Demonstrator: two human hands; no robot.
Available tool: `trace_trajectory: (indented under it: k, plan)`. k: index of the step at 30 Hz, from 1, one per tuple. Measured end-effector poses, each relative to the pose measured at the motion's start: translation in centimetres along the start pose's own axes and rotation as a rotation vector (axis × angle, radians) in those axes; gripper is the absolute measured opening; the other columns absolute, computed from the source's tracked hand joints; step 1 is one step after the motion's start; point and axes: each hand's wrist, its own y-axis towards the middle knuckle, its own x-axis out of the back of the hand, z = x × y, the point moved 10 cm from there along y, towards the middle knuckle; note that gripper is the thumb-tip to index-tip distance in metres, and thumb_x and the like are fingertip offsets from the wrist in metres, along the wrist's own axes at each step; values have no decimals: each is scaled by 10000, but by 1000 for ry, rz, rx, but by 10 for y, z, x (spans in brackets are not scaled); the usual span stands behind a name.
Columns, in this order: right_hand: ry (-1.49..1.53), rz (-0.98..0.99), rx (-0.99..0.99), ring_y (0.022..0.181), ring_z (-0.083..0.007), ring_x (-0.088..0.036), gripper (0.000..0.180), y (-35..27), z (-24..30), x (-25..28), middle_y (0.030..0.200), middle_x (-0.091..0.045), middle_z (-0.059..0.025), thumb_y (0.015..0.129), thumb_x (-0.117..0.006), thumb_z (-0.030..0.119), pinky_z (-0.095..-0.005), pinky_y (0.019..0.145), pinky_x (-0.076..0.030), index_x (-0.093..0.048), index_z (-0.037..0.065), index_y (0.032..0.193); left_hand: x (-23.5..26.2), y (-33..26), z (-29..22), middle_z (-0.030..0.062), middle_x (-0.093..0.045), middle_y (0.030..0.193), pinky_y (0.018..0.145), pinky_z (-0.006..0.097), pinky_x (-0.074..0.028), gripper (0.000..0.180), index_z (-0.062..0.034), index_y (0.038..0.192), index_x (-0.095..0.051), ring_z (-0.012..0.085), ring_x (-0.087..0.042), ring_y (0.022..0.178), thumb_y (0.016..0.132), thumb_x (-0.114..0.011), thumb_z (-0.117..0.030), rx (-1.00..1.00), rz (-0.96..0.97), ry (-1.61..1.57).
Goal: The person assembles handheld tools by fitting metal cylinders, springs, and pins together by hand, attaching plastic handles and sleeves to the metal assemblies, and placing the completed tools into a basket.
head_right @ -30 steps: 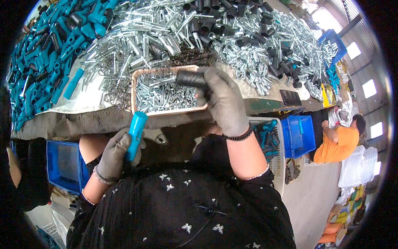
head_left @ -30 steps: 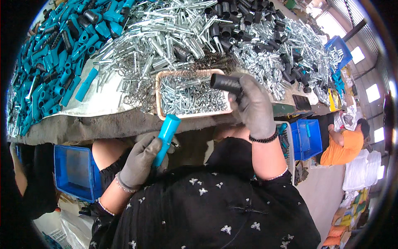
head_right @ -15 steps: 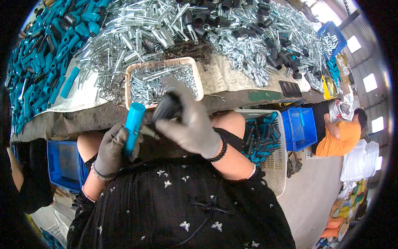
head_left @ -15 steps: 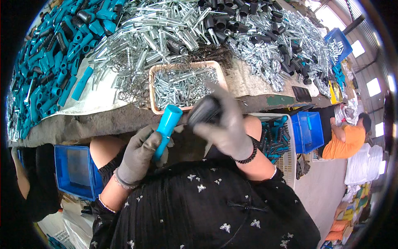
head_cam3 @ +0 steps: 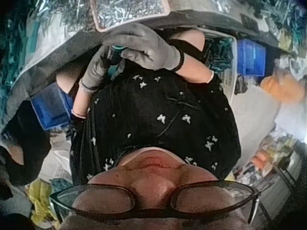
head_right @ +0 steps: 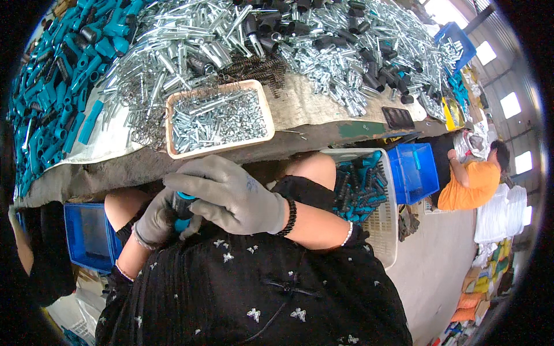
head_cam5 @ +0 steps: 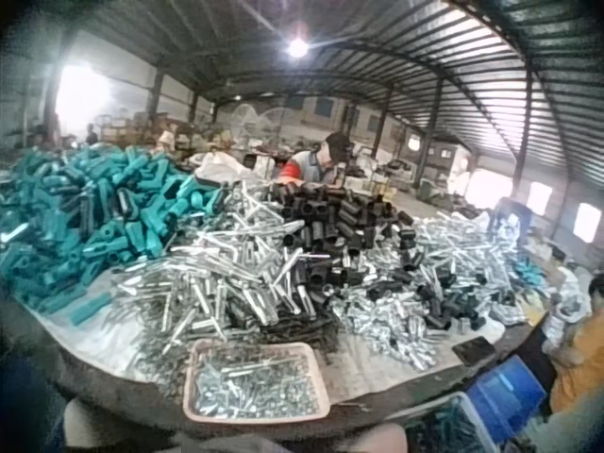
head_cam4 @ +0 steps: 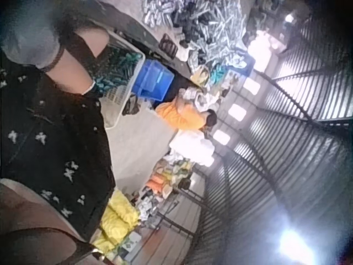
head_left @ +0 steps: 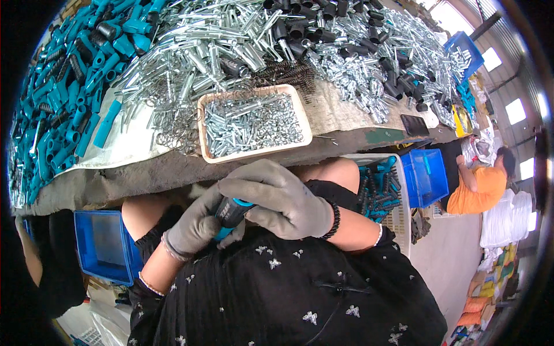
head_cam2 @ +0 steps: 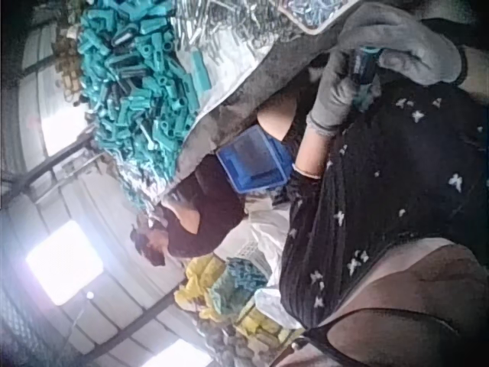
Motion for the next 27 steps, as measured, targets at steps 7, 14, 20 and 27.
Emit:
trace_trajectory:
  k: [7, 14, 20, 27]
  plan:
    - [-461, -546, -545, 986, -369, -645, 304, -16, -122, 136, 1040, -683, -204, 909, -662, 219, -430, 892, -495, -659, 10, 1131, 12, -1, -4, 3, -539, 656, 501, 233, -337, 800, -32, 1250, -547, 86, -464, 524, 860, -577, -730, -6, -214, 273]
    - [-701, -466, -864, 1005, -367, -675, 283, -47, -194, 191, 1038, -708, -223, 863, -654, 230, -422, 900, -515, -720, 27, 1049, 19, -13, 14, 4, -545, 696, 512, 242, -344, 762, -33, 1291, -544, 83, -468, 551, 894, -580, -682, 25, -232, 256]
    - [-801, -401, -905, 950, -390, -672, 236, -87, -191, 206, 979, -710, -222, 865, -636, 184, -438, 867, -515, -723, 32, 1023, 37, -24, 18, 9, -556, 717, 527, 248, -366, 692, -32, 1242, -557, 88, -478, 574, 917, -584, -643, 23, -297, 251]
    - [-820, -450, -802, 974, -360, -651, 286, -86, -174, 202, 985, -690, -212, 865, -671, 244, -404, 888, -492, -702, 15, 1032, 45, -19, 21, 8, -567, 711, 521, 240, -369, 629, -32, 1187, -564, 82, -481, 556, 952, -550, -615, 47, -368, 298]
